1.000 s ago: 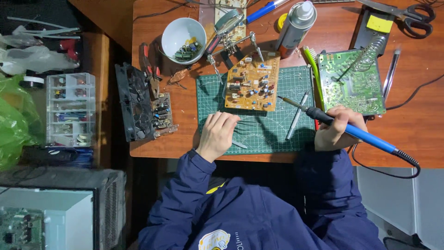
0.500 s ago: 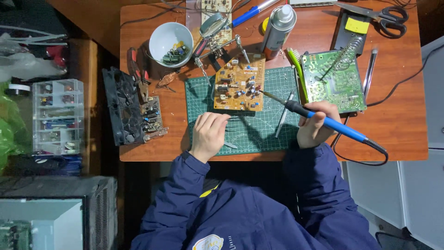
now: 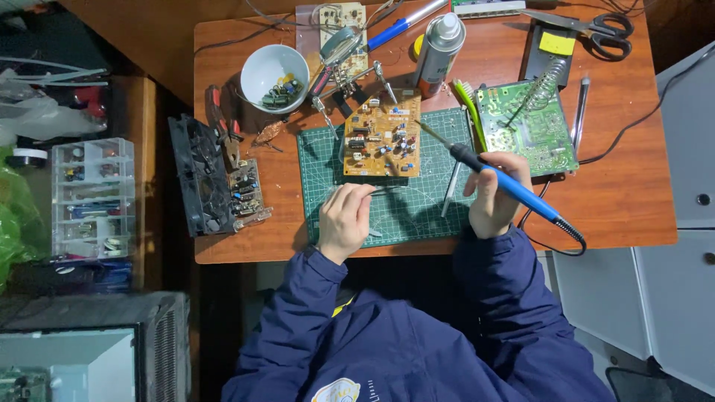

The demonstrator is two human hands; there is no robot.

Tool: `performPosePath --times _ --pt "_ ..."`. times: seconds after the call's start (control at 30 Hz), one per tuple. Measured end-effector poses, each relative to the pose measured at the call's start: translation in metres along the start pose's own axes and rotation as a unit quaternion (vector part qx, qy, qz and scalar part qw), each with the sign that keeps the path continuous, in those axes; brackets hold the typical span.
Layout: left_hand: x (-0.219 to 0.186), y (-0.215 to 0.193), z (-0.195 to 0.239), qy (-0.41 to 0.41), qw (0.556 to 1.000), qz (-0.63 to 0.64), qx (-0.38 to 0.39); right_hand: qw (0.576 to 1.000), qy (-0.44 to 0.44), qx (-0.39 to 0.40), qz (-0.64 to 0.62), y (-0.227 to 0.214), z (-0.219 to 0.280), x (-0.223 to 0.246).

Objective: Soldering electronic components onto a printed circuit board using a soldering iron

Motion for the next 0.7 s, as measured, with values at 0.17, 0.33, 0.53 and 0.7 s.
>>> performPosePath --times 0.17,0.33,0.53,0.7 --pt "0.011 0.006 0.011 -0.031 0.999 -0.013 0.011 0.998 0.018 -0.047 0.03 -0.014 0.01 -0.014" --pt "0.01 0.003 0.008 -0.03 0.999 -0.015 0.009 0.997 0.024 -0.078 0.011 -0.005 0.014 -0.011" --pt "0.001 -0.003 -0.001 -0.016 0.999 -0.034 0.0 0.997 -0.006 -0.069 0.029 -0.004 0.008 -0.019" --pt "-0.024 -0.002 -0.032 0.009 0.994 -0.102 -0.028 0.995 -0.074 -0.06 0.023 0.008 -0.017 -0.011"
Point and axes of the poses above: each hand's wrist, its own z-axis away from the middle knuckle, its own y-axis out of the palm, x = y × z, the point moved 2 cm from there along -z, towards the middle knuckle
